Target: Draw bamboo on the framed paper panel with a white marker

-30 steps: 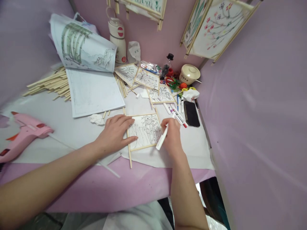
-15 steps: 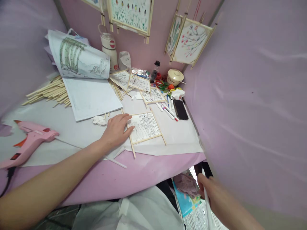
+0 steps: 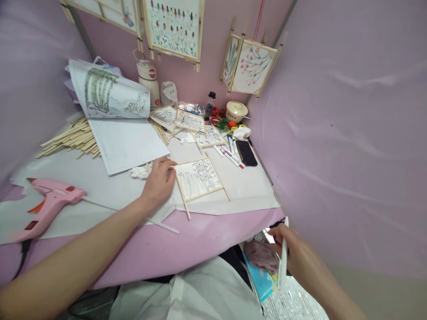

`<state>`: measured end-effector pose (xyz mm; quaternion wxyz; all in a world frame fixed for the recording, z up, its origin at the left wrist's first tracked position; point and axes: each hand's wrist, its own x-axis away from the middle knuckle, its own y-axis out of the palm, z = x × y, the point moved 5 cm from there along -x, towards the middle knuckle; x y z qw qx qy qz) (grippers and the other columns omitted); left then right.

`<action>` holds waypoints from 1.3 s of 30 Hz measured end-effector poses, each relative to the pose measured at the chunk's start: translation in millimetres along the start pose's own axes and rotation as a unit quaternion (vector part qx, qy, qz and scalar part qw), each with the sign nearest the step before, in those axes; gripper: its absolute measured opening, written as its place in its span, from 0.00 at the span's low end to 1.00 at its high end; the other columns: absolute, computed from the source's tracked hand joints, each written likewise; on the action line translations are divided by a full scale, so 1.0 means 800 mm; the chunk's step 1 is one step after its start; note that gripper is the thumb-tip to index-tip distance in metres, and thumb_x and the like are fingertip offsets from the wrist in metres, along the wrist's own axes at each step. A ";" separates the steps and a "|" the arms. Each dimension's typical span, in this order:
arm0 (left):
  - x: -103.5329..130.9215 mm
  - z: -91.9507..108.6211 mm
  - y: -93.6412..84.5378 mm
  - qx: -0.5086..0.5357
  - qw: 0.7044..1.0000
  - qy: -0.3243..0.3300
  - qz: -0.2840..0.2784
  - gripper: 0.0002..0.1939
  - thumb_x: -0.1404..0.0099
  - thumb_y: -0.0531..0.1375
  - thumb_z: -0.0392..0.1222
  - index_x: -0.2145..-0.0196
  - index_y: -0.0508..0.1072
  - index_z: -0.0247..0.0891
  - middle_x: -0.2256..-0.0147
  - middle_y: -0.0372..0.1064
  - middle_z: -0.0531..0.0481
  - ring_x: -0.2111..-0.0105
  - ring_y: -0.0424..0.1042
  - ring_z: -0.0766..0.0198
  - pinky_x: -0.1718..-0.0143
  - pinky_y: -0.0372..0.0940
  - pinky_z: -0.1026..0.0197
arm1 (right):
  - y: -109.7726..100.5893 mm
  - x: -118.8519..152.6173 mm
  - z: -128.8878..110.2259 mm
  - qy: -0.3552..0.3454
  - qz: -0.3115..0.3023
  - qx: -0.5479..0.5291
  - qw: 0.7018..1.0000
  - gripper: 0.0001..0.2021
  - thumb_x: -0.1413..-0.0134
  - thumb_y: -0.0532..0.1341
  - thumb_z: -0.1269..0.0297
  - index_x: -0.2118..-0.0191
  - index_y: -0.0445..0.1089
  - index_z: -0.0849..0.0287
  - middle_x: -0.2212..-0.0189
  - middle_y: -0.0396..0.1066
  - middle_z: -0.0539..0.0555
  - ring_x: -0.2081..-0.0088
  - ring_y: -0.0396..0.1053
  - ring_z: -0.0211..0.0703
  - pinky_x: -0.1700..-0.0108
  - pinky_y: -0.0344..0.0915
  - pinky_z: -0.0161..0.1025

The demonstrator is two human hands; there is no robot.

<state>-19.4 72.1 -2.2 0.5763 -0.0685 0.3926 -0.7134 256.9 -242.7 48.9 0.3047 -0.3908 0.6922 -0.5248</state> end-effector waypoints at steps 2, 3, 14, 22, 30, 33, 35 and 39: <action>0.000 0.000 0.001 0.006 1.000 0.001 -0.005 0.13 0.33 0.50 0.36 0.54 0.70 0.38 0.49 0.62 0.41 0.55 0.71 0.52 0.52 0.67 0.47 | 0.007 -0.006 -0.005 0.006 -0.038 -0.010 0.999 0.16 0.47 0.57 0.49 0.76 0.56 0.53 0.83 0.63 0.46 0.81 0.59 0.39 0.78 0.57 0.35; 0.000 0.000 0.001 0.010 1.000 0.004 -0.008 0.13 0.33 0.49 0.36 0.54 0.70 0.39 0.48 0.61 0.41 0.53 0.71 0.52 0.52 0.67 0.47 | 0.009 -0.009 -0.007 0.014 -0.044 -0.015 0.999 0.18 0.46 0.58 0.48 0.76 0.54 0.53 0.85 0.60 0.45 0.82 0.58 0.38 0.79 0.57 0.35; 0.002 0.008 0.001 -0.015 0.999 0.026 -0.038 0.15 0.34 0.50 0.35 0.51 0.68 0.37 0.43 0.61 0.39 0.44 0.66 0.47 0.45 0.64 0.41 | 0.056 -0.101 -0.095 -0.046 0.027 -0.255 0.965 0.13 0.43 0.59 0.54 0.70 0.55 0.53 0.51 0.75 0.57 0.54 0.73 0.47 0.55 0.66 0.44; 0.005 0.008 0.002 -0.053 0.996 0.035 -0.060 0.16 0.32 0.50 0.36 0.48 0.66 0.39 0.41 0.59 0.41 0.44 0.66 0.49 0.47 0.67 0.45 | 0.113 -0.178 -0.152 -0.065 0.008 -0.264 0.962 0.06 0.44 0.56 0.61 0.68 0.56 0.52 0.47 0.71 0.59 0.44 0.67 0.54 0.48 0.62 0.51; 0.005 0.010 0.001 0.045 0.995 0.063 -0.063 0.14 0.31 0.50 0.36 0.50 0.66 0.41 0.41 0.58 0.42 0.41 0.62 0.55 0.44 0.65 0.47 | 0.121 -0.171 -0.155 0.020 0.042 -0.466 0.883 0.11 0.46 0.60 0.63 0.68 0.53 0.53 0.49 0.73 0.57 0.58 0.73 0.48 0.57 0.64 0.45; 0.006 0.013 -0.003 0.110 0.991 0.064 -0.048 0.14 0.30 0.50 0.37 0.49 0.66 0.42 0.40 0.55 0.42 0.39 0.59 0.56 0.43 0.66 0.50 | 0.121 -0.173 -0.158 0.038 0.056 -0.525 0.849 0.12 0.47 0.61 0.62 0.67 0.54 0.54 0.47 0.72 0.60 0.65 0.74 0.44 0.61 0.65 0.42; 0.006 0.011 -0.005 0.144 0.989 0.035 -0.027 0.16 0.31 0.52 0.39 0.46 0.64 0.43 0.38 0.51 0.41 0.37 0.56 0.54 0.46 0.68 0.51 | 0.116 -0.176 -0.161 0.027 0.085 -0.543 0.835 0.13 0.47 0.61 0.61 0.67 0.53 0.54 0.46 0.71 0.61 0.64 0.74 0.44 0.61 0.66 0.42; 0.004 -0.002 0.000 0.263 0.962 -0.063 -0.044 0.30 0.32 0.56 0.45 0.36 0.50 0.46 0.36 0.52 0.39 0.40 0.63 0.53 0.48 0.69 0.49 | 0.104 -0.189 -0.171 -0.031 0.120 -0.588 0.800 0.14 0.45 0.62 0.60 0.66 0.52 0.53 0.44 0.69 0.62 0.62 0.74 0.43 0.57 0.67 0.44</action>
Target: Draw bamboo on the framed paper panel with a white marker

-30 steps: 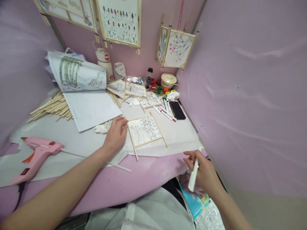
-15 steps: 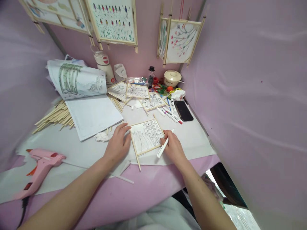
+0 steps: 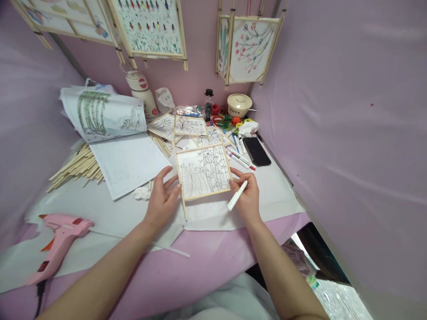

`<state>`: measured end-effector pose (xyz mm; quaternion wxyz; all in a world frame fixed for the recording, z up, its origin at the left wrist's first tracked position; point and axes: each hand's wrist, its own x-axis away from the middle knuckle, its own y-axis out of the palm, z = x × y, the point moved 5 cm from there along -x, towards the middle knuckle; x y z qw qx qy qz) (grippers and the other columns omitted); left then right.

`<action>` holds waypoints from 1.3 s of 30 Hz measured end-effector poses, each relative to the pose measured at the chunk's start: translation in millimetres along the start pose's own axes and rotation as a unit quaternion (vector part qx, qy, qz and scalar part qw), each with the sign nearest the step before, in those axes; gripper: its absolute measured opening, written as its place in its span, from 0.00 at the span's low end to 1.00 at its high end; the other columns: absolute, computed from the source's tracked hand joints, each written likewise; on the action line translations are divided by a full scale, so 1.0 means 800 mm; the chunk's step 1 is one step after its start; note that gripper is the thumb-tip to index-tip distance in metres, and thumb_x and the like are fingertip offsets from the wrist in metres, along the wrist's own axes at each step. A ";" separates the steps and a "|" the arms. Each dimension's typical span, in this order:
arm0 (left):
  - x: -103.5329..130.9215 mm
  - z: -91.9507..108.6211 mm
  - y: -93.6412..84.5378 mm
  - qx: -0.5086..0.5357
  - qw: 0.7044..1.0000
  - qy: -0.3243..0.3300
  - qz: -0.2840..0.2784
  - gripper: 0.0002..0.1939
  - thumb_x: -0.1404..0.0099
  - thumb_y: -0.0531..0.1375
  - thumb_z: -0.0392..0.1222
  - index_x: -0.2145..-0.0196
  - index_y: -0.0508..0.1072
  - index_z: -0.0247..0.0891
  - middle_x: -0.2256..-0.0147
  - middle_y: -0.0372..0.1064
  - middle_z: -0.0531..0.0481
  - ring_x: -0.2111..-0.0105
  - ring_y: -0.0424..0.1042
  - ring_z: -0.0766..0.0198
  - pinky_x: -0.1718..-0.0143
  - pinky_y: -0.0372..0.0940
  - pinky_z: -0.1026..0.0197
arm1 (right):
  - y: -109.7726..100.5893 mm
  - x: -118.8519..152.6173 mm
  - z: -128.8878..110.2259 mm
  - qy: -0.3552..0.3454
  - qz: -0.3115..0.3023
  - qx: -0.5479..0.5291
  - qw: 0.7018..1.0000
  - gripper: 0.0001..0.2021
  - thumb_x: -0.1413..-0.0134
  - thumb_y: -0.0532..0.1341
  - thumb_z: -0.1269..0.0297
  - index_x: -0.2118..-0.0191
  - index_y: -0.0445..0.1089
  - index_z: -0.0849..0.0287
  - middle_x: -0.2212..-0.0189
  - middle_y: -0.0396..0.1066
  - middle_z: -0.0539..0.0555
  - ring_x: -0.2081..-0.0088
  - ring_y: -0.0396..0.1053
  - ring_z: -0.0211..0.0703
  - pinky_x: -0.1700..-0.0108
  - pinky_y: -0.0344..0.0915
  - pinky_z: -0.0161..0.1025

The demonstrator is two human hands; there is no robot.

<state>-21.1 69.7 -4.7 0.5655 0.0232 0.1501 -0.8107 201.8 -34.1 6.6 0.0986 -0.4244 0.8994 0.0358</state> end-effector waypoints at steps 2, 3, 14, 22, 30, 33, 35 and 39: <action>-0.003 -0.009 0.006 0.068 0.995 -0.053 -0.048 0.35 0.33 0.58 0.48 0.34 0.48 0.44 0.42 0.64 0.39 0.47 0.71 0.53 0.46 0.68 0.46 | 0.005 -0.008 -0.004 -0.026 -0.006 -0.017 1.000 0.15 0.45 0.62 0.60 0.66 0.52 0.53 0.44 0.68 0.62 0.61 0.75 0.43 0.56 0.67 0.46; -0.004 -0.012 0.009 0.090 0.991 -0.071 -0.070 0.35 0.34 0.59 0.48 0.34 0.50 0.42 0.47 0.70 0.40 0.50 0.73 0.53 0.47 0.68 0.45 | 0.007 -0.012 -0.005 -0.038 -0.007 -0.023 0.999 0.15 0.45 0.63 0.60 0.67 0.52 0.53 0.44 0.68 0.62 0.61 0.75 0.43 0.55 0.67 0.46; -0.015 0.000 -0.001 0.123 0.992 -0.023 -0.007 0.24 0.37 0.60 0.49 0.47 0.64 0.38 0.55 0.75 0.43 0.56 0.75 0.55 0.60 0.75 0.52 | 0.019 -0.021 0.029 -0.013 -0.042 -0.051 0.998 0.18 0.50 0.65 0.57 0.67 0.53 0.53 0.56 0.75 0.55 0.68 0.72 0.41 0.63 0.68 0.42; -0.015 0.004 -0.005 0.019 0.999 0.037 -0.021 0.24 0.36 0.59 0.48 0.44 0.66 0.40 0.57 0.75 0.47 0.59 0.74 0.59 0.55 0.69 0.54 | 0.013 -0.024 0.042 -0.027 0.000 0.005 1.000 0.14 0.53 0.64 0.59 0.69 0.56 0.53 0.65 0.74 0.52 0.66 0.71 0.43 0.63 0.66 0.41; -0.020 0.005 -0.008 -0.077 0.995 0.062 -0.022 0.25 0.40 0.59 0.45 0.45 0.68 0.39 0.71 0.69 0.54 0.69 0.70 0.62 0.64 0.65 0.60 | 0.014 -0.024 0.041 -0.031 0.020 -0.009 0.999 0.13 0.55 0.64 0.59 0.71 0.57 0.53 0.70 0.74 0.50 0.69 0.69 0.42 0.67 0.64 0.39; -0.019 0.009 -0.009 -0.087 0.994 0.068 -0.014 0.25 0.40 0.58 0.45 0.45 0.68 0.39 0.72 0.68 0.55 0.70 0.70 0.62 0.64 0.65 0.60 | 0.015 -0.024 0.041 -0.038 0.021 -0.007 0.999 0.12 0.54 0.63 0.60 0.70 0.58 0.54 0.68 0.74 0.50 0.67 0.71 0.43 0.65 0.65 0.39; -0.019 0.011 -0.011 -0.095 0.993 0.072 -0.004 0.25 0.40 0.58 0.45 0.46 0.68 0.38 0.72 0.68 0.54 0.70 0.70 0.62 0.63 0.64 0.59 | 0.016 -0.023 0.042 -0.043 0.019 -0.006 0.999 0.11 0.53 0.62 0.59 0.70 0.58 0.54 0.66 0.75 0.51 0.67 0.71 0.43 0.65 0.65 0.39; -0.020 0.010 -0.014 -0.110 0.991 0.079 0.015 0.24 0.40 0.58 0.46 0.46 0.69 0.38 0.71 0.68 0.53 0.69 0.70 0.60 0.62 0.64 0.58 | 0.018 -0.022 0.042 -0.051 0.011 -0.008 0.999 0.11 0.52 0.61 0.59 0.70 0.57 0.54 0.64 0.75 0.51 0.67 0.72 0.42 0.66 0.65 0.38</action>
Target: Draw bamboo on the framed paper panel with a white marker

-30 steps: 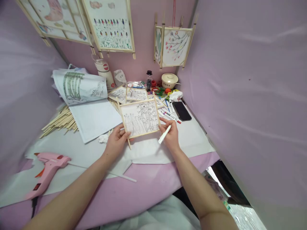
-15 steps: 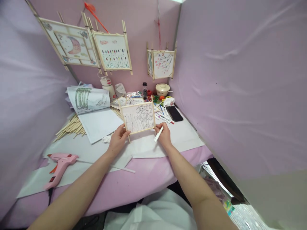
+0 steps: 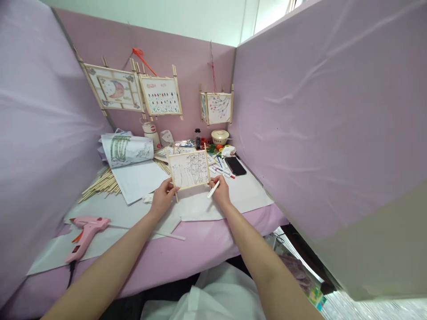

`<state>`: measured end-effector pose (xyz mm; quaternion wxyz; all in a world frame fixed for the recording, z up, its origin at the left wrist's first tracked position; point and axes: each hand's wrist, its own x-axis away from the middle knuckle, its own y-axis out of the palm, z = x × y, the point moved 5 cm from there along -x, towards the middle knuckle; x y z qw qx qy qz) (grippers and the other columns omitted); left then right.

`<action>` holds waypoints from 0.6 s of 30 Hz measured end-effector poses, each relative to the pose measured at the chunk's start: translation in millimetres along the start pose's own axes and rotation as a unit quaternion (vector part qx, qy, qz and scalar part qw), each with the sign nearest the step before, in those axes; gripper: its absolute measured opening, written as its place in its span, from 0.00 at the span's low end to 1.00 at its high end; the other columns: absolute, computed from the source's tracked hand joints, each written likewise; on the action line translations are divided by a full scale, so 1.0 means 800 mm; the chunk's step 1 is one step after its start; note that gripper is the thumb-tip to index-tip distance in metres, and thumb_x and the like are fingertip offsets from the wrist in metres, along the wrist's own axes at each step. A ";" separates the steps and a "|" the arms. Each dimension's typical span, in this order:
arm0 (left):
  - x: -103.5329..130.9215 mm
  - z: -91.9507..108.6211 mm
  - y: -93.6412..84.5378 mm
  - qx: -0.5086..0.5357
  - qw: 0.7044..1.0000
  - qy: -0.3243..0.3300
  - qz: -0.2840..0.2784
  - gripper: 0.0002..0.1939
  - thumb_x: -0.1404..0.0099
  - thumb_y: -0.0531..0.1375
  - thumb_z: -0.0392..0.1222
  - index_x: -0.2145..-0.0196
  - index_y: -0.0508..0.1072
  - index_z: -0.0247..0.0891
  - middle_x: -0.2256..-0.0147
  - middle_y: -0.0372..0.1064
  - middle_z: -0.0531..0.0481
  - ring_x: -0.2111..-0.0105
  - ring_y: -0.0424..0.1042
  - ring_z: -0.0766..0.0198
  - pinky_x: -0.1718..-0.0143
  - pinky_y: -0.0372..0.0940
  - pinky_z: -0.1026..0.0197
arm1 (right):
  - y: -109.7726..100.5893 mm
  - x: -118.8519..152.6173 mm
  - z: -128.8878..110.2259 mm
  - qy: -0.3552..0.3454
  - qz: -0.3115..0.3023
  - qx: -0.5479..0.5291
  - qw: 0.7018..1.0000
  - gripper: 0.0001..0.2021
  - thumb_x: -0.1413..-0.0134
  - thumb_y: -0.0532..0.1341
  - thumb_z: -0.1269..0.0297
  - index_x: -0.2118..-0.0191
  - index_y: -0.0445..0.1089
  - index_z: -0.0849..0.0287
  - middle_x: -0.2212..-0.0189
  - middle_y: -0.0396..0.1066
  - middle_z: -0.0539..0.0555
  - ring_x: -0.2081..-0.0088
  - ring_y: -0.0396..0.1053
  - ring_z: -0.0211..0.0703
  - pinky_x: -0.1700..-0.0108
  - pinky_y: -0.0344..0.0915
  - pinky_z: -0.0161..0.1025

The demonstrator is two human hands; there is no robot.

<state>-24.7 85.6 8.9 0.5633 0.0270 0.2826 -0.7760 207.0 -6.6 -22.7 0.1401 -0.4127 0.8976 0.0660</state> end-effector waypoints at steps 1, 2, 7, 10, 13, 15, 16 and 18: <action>0.000 -0.001 0.000 -0.004 1.000 0.000 0.003 0.24 0.40 0.58 0.46 0.47 0.69 0.37 0.71 0.69 0.53 0.69 0.70 0.60 0.62 0.64 0.57 | 0.000 0.000 0.000 -0.001 -0.001 -0.001 1.000 0.11 0.52 0.62 0.59 0.70 0.57 0.54 0.65 0.75 0.51 0.67 0.72 0.42 0.66 0.64 0.38; 0.000 -0.001 0.000 -0.009 1.000 -0.001 0.007 0.23 0.40 0.58 0.46 0.47 0.69 0.37 0.70 0.69 0.53 0.68 0.70 0.60 0.61 0.64 0.57 | 0.000 0.000 0.000 -0.001 -0.001 -0.002 1.000 0.11 0.53 0.62 0.59 0.70 0.57 0.54 0.66 0.75 0.51 0.67 0.72 0.42 0.66 0.64 0.38; 0.004 -0.001 0.003 -0.025 1.000 -0.001 0.018 0.21 0.40 0.58 0.45 0.50 0.71 0.38 0.70 0.69 0.52 0.69 0.69 0.60 0.62 0.63 0.58 | 0.000 0.000 -0.001 -0.005 0.008 0.002 1.000 0.12 0.54 0.63 0.59 0.71 0.57 0.54 0.69 0.74 0.50 0.70 0.69 0.41 0.67 0.63 0.37; 0.005 0.000 0.004 -0.030 0.999 0.006 0.021 0.20 0.39 0.58 0.44 0.49 0.70 0.38 0.71 0.68 0.53 0.69 0.68 0.60 0.63 0.62 0.59 | 0.000 0.000 -0.003 -0.008 0.012 0.007 1.000 0.13 0.54 0.63 0.58 0.71 0.56 0.54 0.70 0.74 0.50 0.70 0.68 0.40 0.68 0.63 0.37; 0.005 0.001 0.004 -0.033 0.999 0.012 0.023 0.20 0.39 0.58 0.43 0.49 0.70 0.38 0.71 0.68 0.53 0.69 0.68 0.60 0.63 0.62 0.59 | 0.000 0.002 -0.005 -0.010 0.010 0.011 1.000 0.14 0.55 0.63 0.56 0.71 0.56 0.53 0.69 0.74 0.50 0.71 0.68 0.41 0.69 0.62 0.37; 0.004 0.001 0.003 -0.035 0.999 0.014 0.024 0.20 0.39 0.59 0.42 0.49 0.71 0.38 0.71 0.68 0.53 0.69 0.68 0.60 0.63 0.61 0.59 | 0.001 0.003 -0.007 -0.011 0.007 0.012 1.000 0.14 0.55 0.63 0.56 0.70 0.55 0.53 0.68 0.74 0.51 0.71 0.67 0.40 0.70 0.62 0.37; 0.004 0.002 0.003 -0.036 0.999 0.015 0.025 0.20 0.39 0.59 0.42 0.49 0.71 0.38 0.71 0.69 0.53 0.69 0.68 0.60 0.63 0.61 0.59 | 0.001 0.003 -0.008 -0.012 0.006 0.012 1.000 0.14 0.54 0.62 0.56 0.70 0.55 0.53 0.68 0.74 0.51 0.71 0.68 0.40 0.70 0.62 0.36; 0.004 0.002 0.003 -0.039 0.999 0.015 0.026 0.20 0.39 0.59 0.41 0.49 0.71 0.38 0.71 0.69 0.53 0.69 0.68 0.60 0.63 0.61 0.59 | 0.001 0.003 -0.009 -0.014 0.004 0.011 1.000 0.14 0.54 0.62 0.56 0.70 0.55 0.53 0.67 0.74 0.52 0.71 0.68 0.40 0.70 0.62 0.36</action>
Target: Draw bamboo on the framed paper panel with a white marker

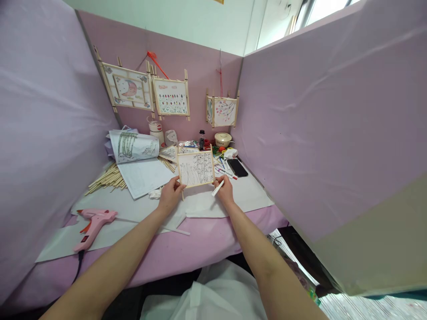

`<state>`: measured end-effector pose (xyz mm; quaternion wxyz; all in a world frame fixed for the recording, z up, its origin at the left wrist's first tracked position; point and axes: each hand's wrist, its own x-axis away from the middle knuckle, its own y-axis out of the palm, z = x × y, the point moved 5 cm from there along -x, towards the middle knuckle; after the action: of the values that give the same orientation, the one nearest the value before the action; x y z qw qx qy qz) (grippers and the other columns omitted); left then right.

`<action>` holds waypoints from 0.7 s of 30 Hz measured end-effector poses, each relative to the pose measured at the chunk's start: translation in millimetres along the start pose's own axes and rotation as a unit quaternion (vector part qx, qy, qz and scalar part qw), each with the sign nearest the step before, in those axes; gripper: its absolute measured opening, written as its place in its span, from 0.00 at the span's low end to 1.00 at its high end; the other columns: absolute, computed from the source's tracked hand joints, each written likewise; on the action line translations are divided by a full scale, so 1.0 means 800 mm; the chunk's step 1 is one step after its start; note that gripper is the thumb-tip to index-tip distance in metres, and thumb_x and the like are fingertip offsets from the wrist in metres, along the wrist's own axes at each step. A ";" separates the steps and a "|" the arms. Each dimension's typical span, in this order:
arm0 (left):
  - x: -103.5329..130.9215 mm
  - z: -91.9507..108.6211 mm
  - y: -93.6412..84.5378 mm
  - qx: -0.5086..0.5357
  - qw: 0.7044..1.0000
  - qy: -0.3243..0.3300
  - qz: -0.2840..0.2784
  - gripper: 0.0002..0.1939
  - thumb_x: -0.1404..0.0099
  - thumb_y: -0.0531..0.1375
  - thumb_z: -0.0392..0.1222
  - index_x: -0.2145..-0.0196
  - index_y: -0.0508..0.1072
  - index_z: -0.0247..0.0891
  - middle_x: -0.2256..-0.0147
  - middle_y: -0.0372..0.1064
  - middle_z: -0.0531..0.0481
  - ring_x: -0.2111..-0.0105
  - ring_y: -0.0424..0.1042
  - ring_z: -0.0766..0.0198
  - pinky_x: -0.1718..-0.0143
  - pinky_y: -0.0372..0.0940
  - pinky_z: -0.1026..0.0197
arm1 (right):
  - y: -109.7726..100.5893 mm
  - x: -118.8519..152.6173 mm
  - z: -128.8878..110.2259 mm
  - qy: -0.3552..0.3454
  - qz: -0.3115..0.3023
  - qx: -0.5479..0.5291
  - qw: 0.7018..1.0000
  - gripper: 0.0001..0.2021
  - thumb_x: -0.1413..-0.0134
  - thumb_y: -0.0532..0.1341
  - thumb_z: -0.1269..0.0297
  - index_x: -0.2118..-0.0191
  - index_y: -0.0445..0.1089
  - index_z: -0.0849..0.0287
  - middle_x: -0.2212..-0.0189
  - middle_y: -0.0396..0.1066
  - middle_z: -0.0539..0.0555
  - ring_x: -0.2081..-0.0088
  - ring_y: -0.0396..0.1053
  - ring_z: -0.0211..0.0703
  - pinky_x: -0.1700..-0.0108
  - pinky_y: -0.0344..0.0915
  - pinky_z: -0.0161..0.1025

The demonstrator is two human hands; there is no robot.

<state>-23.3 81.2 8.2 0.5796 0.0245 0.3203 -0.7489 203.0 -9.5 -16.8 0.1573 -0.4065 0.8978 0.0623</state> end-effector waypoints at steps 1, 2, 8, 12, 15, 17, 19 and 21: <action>0.000 0.000 0.000 -0.001 1.000 0.000 0.000 0.20 0.39 0.59 0.41 0.49 0.71 0.37 0.71 0.68 0.52 0.69 0.68 0.60 0.63 0.61 0.59 | 0.000 0.000 0.000 -0.001 0.000 -0.001 1.000 0.14 0.54 0.62 0.56 0.70 0.55 0.53 0.67 0.74 0.52 0.71 0.68 0.40 0.71 0.62 0.36; 0.000 0.001 0.000 -0.001 1.000 0.001 -0.001 0.20 0.39 0.59 0.41 0.49 0.71 0.37 0.71 0.68 0.52 0.69 0.68 0.60 0.63 0.61 0.59 | 0.000 0.000 0.000 -0.002 0.000 -0.002 1.000 0.14 0.54 0.62 0.56 0.70 0.55 0.53 0.67 0.74 0.52 0.71 0.68 0.40 0.71 0.62 0.36; 0.002 0.004 0.000 0.000 1.000 0.003 -0.005 0.20 0.39 0.59 0.40 0.48 0.70 0.37 0.71 0.68 0.53 0.68 0.68 0.60 0.62 0.61 0.59 | 0.001 -0.002 0.003 -0.007 0.007 -0.005 1.000 0.14 0.54 0.62 0.55 0.70 0.54 0.53 0.70 0.73 0.50 0.73 0.68 0.39 0.72 0.61 0.35; 0.002 0.005 0.000 -0.001 1.000 0.002 -0.003 0.19 0.39 0.59 0.38 0.49 0.71 0.37 0.71 0.68 0.53 0.68 0.68 0.61 0.62 0.61 0.59 | 0.001 -0.004 0.004 -0.012 0.012 -0.003 1.000 0.15 0.56 0.62 0.55 0.71 0.54 0.53 0.72 0.72 0.49 0.74 0.66 0.38 0.72 0.62 0.35; 0.002 0.005 0.001 -0.001 1.000 0.004 -0.007 0.19 0.39 0.59 0.38 0.49 0.70 0.37 0.71 0.68 0.53 0.68 0.68 0.61 0.62 0.61 0.60 | 0.000 -0.004 0.003 -0.016 0.020 0.002 1.000 0.16 0.57 0.63 0.55 0.71 0.55 0.54 0.73 0.71 0.49 0.74 0.66 0.38 0.72 0.62 0.36; 0.003 0.005 0.002 -0.001 1.000 0.006 -0.010 0.19 0.39 0.59 0.37 0.49 0.70 0.38 0.71 0.69 0.53 0.68 0.68 0.61 0.62 0.61 0.60 | -0.002 -0.004 0.002 -0.018 0.025 0.007 1.000 0.16 0.58 0.64 0.55 0.71 0.55 0.54 0.74 0.70 0.48 0.74 0.66 0.39 0.72 0.62 0.36; 0.004 0.005 0.003 0.000 1.000 0.008 -0.012 0.19 0.39 0.60 0.37 0.49 0.70 0.38 0.71 0.68 0.53 0.68 0.68 0.61 0.62 0.61 0.60 | -0.002 -0.003 0.002 -0.020 0.029 0.012 0.999 0.17 0.59 0.65 0.54 0.71 0.56 0.54 0.75 0.69 0.48 0.74 0.66 0.39 0.72 0.61 0.36; 0.004 0.006 0.004 0.002 1.000 0.010 -0.014 0.18 0.39 0.60 0.37 0.50 0.71 0.37 0.71 0.68 0.53 0.68 0.68 0.62 0.63 0.61 0.60 | -0.003 -0.003 0.001 -0.023 0.030 0.018 0.999 0.17 0.59 0.65 0.54 0.71 0.56 0.54 0.76 0.68 0.47 0.74 0.65 0.39 0.72 0.61 0.36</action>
<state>-20.2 75.6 9.5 0.5660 0.0286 0.3250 -0.7571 206.3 -9.3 -16.6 0.1835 -0.3752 0.9066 0.0602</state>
